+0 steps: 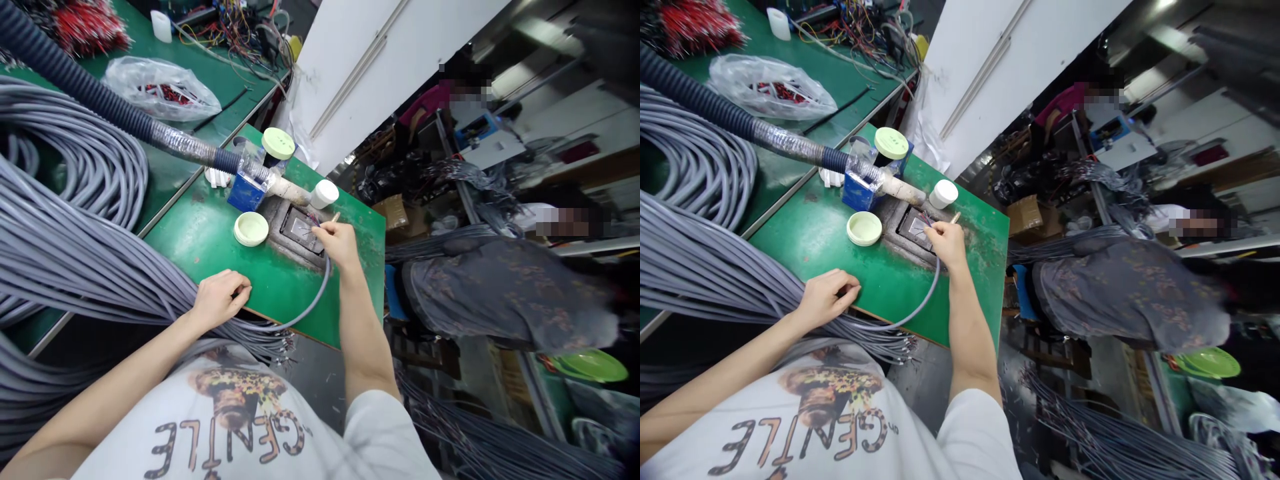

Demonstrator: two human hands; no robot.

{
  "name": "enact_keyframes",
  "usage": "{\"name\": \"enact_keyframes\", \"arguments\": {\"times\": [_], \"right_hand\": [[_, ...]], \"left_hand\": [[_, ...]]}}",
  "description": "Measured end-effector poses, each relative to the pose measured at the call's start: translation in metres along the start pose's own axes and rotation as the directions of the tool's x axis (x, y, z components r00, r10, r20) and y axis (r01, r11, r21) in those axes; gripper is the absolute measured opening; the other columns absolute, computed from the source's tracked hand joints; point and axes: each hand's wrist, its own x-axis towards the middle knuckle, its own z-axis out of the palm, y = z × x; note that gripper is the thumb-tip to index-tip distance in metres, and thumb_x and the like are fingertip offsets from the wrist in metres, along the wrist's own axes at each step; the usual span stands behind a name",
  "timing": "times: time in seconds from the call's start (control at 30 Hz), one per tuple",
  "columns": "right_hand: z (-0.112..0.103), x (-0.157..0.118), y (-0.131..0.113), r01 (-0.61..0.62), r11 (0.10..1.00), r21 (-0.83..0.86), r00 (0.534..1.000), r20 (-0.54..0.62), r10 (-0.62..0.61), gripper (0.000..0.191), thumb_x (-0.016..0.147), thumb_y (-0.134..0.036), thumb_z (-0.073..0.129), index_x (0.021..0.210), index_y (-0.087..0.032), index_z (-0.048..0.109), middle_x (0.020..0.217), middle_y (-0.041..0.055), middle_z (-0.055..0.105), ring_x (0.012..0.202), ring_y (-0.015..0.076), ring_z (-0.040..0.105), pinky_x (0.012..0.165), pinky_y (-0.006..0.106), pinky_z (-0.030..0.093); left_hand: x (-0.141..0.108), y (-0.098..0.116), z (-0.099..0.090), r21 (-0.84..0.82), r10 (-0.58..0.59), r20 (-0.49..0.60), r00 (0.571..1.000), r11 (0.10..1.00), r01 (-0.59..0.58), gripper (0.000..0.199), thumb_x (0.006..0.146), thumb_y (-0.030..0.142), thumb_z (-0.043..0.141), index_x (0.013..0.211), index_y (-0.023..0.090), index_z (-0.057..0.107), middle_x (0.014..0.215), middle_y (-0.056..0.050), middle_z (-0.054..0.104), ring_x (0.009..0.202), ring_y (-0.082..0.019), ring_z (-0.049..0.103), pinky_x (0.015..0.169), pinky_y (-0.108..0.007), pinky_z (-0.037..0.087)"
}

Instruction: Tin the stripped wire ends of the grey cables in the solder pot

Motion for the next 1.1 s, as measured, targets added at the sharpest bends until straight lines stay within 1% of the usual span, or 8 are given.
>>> {"name": "enact_keyframes", "arguments": {"times": [0.17, 0.33, 0.47, 0.63, 0.77, 0.87, 0.97, 1.1], "right_hand": [[0.006, -0.049, -0.041, -0.019, 0.916, 0.401, 0.999, 0.043, 0.002, 0.032, 0.071, -0.037, 0.063, 0.050, -0.016, 0.052, 0.048, -0.0049, 0.038, 0.049, 0.0076, 0.032, 0.049, 0.023, 0.026], [0.027, -0.081, -0.069, -0.094, 0.784, 0.613, 0.987, 0.163, -0.009, 0.023, 0.071, -0.035, 0.065, 0.058, -0.016, 0.063, 0.049, -0.0045, 0.045, 0.048, 0.0077, 0.036, 0.050, 0.023, 0.031], [0.040, -0.094, -0.077, -0.109, 0.744, 0.660, 0.976, 0.213, -0.046, 0.023, 0.070, -0.034, 0.066, 0.056, -0.016, 0.062, 0.049, -0.0044, 0.047, 0.048, 0.0076, 0.038, 0.050, 0.023, 0.033], [0.045, -0.101, -0.082, -0.088, 0.761, 0.643, 0.979, 0.196, -0.052, 0.024, 0.073, -0.034, 0.065, 0.059, -0.015, 0.064, 0.048, -0.0045, 0.047, 0.046, 0.0069, 0.038, 0.048, 0.022, 0.032], [0.047, -0.109, -0.083, -0.137, 0.734, 0.666, 0.974, 0.226, -0.023, 0.024, 0.076, -0.039, 0.064, 0.071, -0.016, 0.067, 0.049, -0.0046, 0.050, 0.043, 0.0067, 0.039, 0.044, 0.021, 0.030], [0.049, -0.120, -0.080, -0.187, 0.680, 0.709, 0.959, 0.281, -0.029, 0.030, 0.080, -0.042, 0.061, 0.096, -0.018, 0.067, 0.052, -0.0050, 0.053, 0.042, 0.0071, 0.042, 0.044, 0.021, 0.033], [0.052, -0.131, -0.075, -0.211, 0.572, 0.793, 0.962, 0.274, -0.024, 0.035, 0.084, -0.041, 0.059, 0.112, -0.020, 0.062, 0.049, -0.0073, 0.050, 0.040, 0.0064, 0.038, 0.042, 0.020, 0.029], [0.058, -0.138, -0.068, -0.248, 0.400, 0.882, 0.960, 0.279, -0.018, 0.041, 0.084, -0.037, 0.061, 0.122, -0.022, 0.054, 0.047, -0.0091, 0.047, 0.038, 0.0060, 0.034, 0.041, 0.020, 0.026]], "left_hand": [[0.004, 0.004, 0.001, -0.363, -0.094, -0.080, 0.992, 0.930, 0.059, 0.012, 0.083, 0.026, 0.060, 0.077, 0.018, 0.065, 0.068, -0.001, 0.061, 0.063, -0.012, 0.054, 0.060, -0.024, 0.041], [0.019, 0.017, 0.012, -0.857, -0.337, -0.018, 0.941, 0.490, 0.160, 0.026, 0.069, 0.029, 0.076, 0.091, 0.017, 0.067, 0.077, -0.002, 0.065, 0.069, -0.011, 0.059, 0.065, -0.023, 0.046], [0.027, 0.025, 0.018, -0.964, -0.419, 0.064, 0.906, 0.209, 0.165, 0.035, 0.060, 0.030, 0.083, 0.087, 0.017, 0.067, 0.070, 0.001, 0.064, 0.063, -0.010, 0.058, 0.059, -0.021, 0.045], [0.030, 0.034, 0.018, -0.985, -0.487, 0.041, 0.872, 0.129, 0.118, 0.028, 0.060, 0.033, 0.083, 0.075, 0.016, 0.065, 0.062, 0.004, 0.059, 0.051, -0.006, 0.051, 0.052, -0.018, 0.041], [0.032, 0.039, 0.014, -0.983, -0.506, -0.013, 0.862, 0.163, 0.081, 0.030, 0.064, 0.039, 0.079, 0.076, 0.018, 0.062, 0.063, 0.005, 0.056, 0.049, -0.005, 0.046, 0.049, -0.019, 0.039], [0.030, 0.036, 0.008, -0.907, -0.486, -0.196, 0.852, 0.420, 0.031, 0.028, 0.072, 0.045, 0.072, 0.078, 0.020, 0.061, 0.064, 0.003, 0.055, 0.052, -0.009, 0.047, 0.052, -0.023, 0.040], [0.025, 0.031, 0.005, -0.650, -0.232, -0.362, 0.903, 0.757, -0.066, 0.030, 0.079, 0.049, 0.065, 0.073, 0.020, 0.064, 0.068, -0.003, 0.060, 0.064, -0.015, 0.054, 0.064, -0.031, 0.046], [0.021, 0.033, 0.010, -0.574, -0.103, -0.344, 0.933, 0.809, -0.122, 0.027, 0.081, 0.046, 0.064, 0.074, 0.020, 0.068, 0.073, -0.005, 0.065, 0.070, -0.017, 0.057, 0.073, -0.035, 0.047]]}}
